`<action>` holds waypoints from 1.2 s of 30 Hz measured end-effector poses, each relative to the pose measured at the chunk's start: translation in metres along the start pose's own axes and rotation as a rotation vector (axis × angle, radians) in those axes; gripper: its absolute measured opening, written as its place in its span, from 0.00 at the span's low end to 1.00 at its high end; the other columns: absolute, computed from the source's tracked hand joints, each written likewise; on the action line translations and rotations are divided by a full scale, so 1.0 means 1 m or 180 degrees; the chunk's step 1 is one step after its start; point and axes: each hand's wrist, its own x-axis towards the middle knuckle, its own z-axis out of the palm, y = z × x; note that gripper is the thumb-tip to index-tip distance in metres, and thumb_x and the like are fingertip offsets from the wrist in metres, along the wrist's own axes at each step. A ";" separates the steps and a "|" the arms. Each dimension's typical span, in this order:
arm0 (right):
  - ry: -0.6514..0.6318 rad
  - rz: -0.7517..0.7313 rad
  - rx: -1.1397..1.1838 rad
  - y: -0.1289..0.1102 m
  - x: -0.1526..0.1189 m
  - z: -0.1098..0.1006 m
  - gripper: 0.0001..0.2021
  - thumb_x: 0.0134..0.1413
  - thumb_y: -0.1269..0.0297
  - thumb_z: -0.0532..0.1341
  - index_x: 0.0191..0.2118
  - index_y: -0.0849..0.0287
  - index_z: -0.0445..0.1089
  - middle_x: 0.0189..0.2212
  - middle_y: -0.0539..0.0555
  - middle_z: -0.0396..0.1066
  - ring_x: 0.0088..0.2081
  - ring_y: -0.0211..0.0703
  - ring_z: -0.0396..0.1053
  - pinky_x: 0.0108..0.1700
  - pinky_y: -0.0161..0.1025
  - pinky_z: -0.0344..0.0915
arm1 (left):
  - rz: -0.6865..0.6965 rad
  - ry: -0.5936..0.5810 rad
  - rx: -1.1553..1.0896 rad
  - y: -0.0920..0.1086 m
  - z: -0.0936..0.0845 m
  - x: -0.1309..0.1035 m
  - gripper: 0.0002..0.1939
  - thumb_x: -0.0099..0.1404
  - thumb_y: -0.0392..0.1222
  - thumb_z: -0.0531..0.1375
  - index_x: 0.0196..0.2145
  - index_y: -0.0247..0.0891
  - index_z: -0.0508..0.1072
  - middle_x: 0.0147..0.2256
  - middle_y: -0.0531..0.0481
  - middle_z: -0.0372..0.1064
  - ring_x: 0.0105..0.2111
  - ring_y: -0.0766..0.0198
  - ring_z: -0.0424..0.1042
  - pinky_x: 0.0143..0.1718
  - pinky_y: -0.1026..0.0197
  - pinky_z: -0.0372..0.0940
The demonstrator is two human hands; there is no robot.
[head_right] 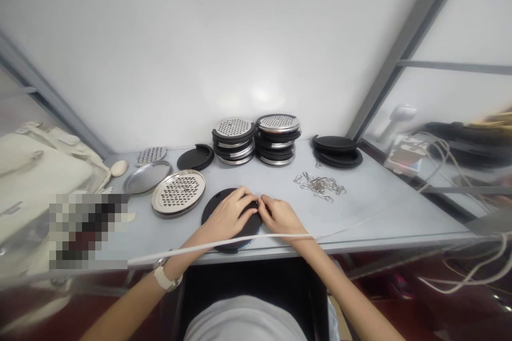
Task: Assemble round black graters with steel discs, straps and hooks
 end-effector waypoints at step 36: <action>-0.0014 0.0038 -0.0023 0.003 0.000 0.001 0.18 0.63 0.59 0.44 0.26 0.58 0.64 0.22 0.51 0.69 0.23 0.39 0.64 0.27 0.34 0.55 | 0.0124 -0.0017 -0.0240 0.003 -0.004 -0.001 0.15 0.66 0.32 0.52 0.51 0.38 0.58 0.47 0.46 0.63 0.49 0.60 0.62 0.52 0.56 0.59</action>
